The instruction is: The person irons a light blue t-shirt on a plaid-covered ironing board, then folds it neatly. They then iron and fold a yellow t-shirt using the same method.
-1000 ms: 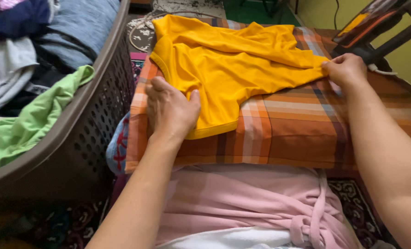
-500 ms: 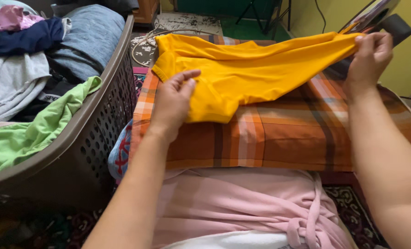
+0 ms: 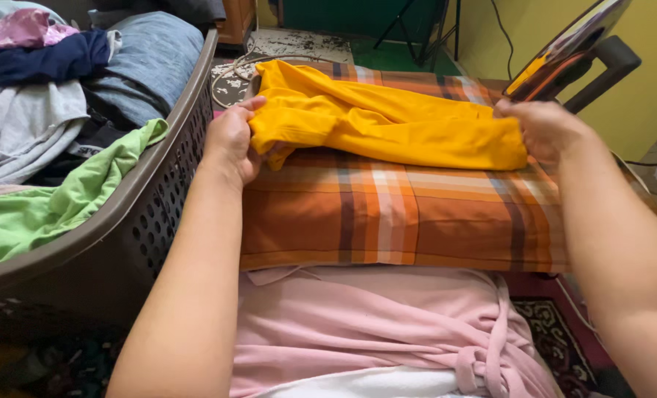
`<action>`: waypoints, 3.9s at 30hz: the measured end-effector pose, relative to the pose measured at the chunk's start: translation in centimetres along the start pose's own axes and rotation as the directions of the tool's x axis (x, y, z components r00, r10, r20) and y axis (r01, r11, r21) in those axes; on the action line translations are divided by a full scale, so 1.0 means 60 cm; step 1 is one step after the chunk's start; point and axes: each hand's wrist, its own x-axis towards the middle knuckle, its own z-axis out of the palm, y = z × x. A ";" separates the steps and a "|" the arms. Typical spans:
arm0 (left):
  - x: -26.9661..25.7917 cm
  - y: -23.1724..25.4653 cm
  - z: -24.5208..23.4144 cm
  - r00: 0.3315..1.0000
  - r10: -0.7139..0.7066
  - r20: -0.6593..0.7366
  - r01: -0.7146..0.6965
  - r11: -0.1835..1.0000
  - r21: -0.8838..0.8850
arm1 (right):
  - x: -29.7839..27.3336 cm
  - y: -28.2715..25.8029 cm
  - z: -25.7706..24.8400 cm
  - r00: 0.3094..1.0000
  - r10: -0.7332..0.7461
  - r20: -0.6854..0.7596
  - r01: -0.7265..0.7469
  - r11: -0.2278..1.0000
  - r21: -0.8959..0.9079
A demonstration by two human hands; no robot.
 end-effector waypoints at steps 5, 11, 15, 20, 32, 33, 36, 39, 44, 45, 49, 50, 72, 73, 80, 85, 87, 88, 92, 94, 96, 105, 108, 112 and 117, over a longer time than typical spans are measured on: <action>-0.034 0.004 0.006 0.996 -0.065 0.053 0.061 0.995 0.080 | -0.062 0.009 0.010 0.999 0.051 0.001 -0.046 0.893 -0.448; -0.071 0.020 0.020 0.998 -0.016 0.066 0.006 0.989 0.151 | -0.088 0.023 -0.029 0.992 -0.045 0.120 0.104 0.832 -0.545; -0.104 0.037 0.032 0.997 0.058 0.041 -0.063 0.989 0.133 | -0.088 0.049 -0.076 0.985 -0.148 0.091 0.172 0.908 -0.382; -0.146 0.080 0.051 0.994 0.024 0.103 -0.047 0.972 0.230 | -0.097 0.027 -0.115 0.987 -0.154 -0.045 0.102 0.817 -0.567; -0.086 0.134 0.081 0.912 -0.344 0.226 -0.019 0.512 0.859 | -0.054 -0.097 -0.059 0.853 -0.173 0.493 0.207 0.978 -0.014; -0.054 0.133 0.094 0.930 -0.318 0.184 -0.015 0.468 0.884 | -0.024 -0.110 -0.039 0.880 -0.109 0.463 0.158 0.985 -0.069; 0.050 0.134 0.133 0.975 -0.202 0.090 -0.006 0.381 0.925 | 0.065 -0.156 0.014 0.938 0.007 0.347 0.050 0.987 -0.154; 0.138 0.126 0.162 0.997 -0.070 0.028 0.002 0.388 0.922 | 0.118 -0.185 0.010 0.980 -0.111 0.163 0.116 0.993 -0.025; 0.182 0.092 0.147 0.995 0.102 -0.013 -0.044 0.537 0.842 | 0.142 -0.160 -0.053 0.940 -0.321 -0.120 0.338 0.924 0.177; 0.182 0.084 0.139 0.989 0.146 -0.004 -0.083 0.585 0.806 | 0.148 -0.157 -0.061 0.925 -0.348 -0.152 0.372 0.910 0.183; 0.212 0.079 0.156 0.922 0.377 0.086 -0.346 0.705 0.619 | 0.170 -0.137 -0.073 0.872 -0.440 -0.215 0.473 0.871 0.134; 0.213 0.075 0.157 0.886 0.448 0.120 -0.433 0.706 0.560 | 0.167 -0.121 -0.074 0.860 -0.460 -0.222 0.491 0.865 0.107; -0.152 0.053 0.048 0.958 -0.270 -0.096 0.090 -0.035 0.995 | -0.030 0.137 -0.182 0.994 0.087 0.073 -0.006 0.683 -0.730; -0.156 0.056 0.047 0.951 -0.292 -0.104 0.111 0.005 0.994 | -0.033 0.135 -0.184 0.996 0.057 0.070 0.016 0.648 -0.762; -0.089 0.034 0.011 0.991 -0.027 -0.131 0.132 0.343 0.930 | -0.055 0.062 -0.102 0.991 -0.080 -0.104 -0.004 0.776 -0.631; 0.025 -0.038 -0.025 0.918 0.380 -0.112 -0.101 0.497 0.862 | -0.009 0.038 0.030 0.869 -0.452 0.203 0.475 0.641 -0.603; 0.055 -0.065 -0.032 0.903 0.381 -0.200 -0.110 0.654 0.748 | 0.029 0.053 0.090 0.841 -0.461 0.285 0.538 0.651 -0.535; 0.063 -0.069 -0.044 0.826 0.507 -0.245 -0.134 0.600 0.789 | 0.043 0.062 0.108 0.825 -0.459 0.329 0.561 0.591 -0.580; 0.055 -0.077 -0.082 0.660 0.702 -0.268 -0.099 0.434 0.895 | 0.057 0.097 0.134 0.938 -0.230 0.259 0.340 0.456 -0.823; 0.042 -0.055 -0.090 0.699 0.680 -0.222 -0.071 0.375 0.924 | 0.049 0.092 0.145 0.983 -0.112 0.143 0.178 0.429 -0.886; 0.028 -0.040 -0.078 0.753 0.638 -0.161 -0.067 0.318 0.946 | 0.033 0.076 0.149 0.993 -0.067 0.097 0.116 0.417 -0.901; -0.079 0.010 -0.023 0.985 -0.049 -0.164 0.136 0.806 0.576 | -0.188 -0.014 0.326 0.409 -0.722 0.559 0.913 0.327 -0.246; -0.076 0.023 -0.023 0.986 -0.069 -0.154 0.135 0.870 0.474 | -0.283 -0.024 0.372 0.089 -0.693 0.715 0.991 0.133 0.006; -0.060 0.023 -0.034 0.988 -0.074 -0.135 0.139 0.808 0.573 | -0.320 -0.022 0.418 0.127 -0.725 0.677 0.988 0.033 -0.151; -0.054 0.016 -0.045 0.979 0.004 -0.203 0.158 0.617 0.771 | -0.286 -0.024 0.435 0.364 -0.775 0.517 0.929 0.336 -0.151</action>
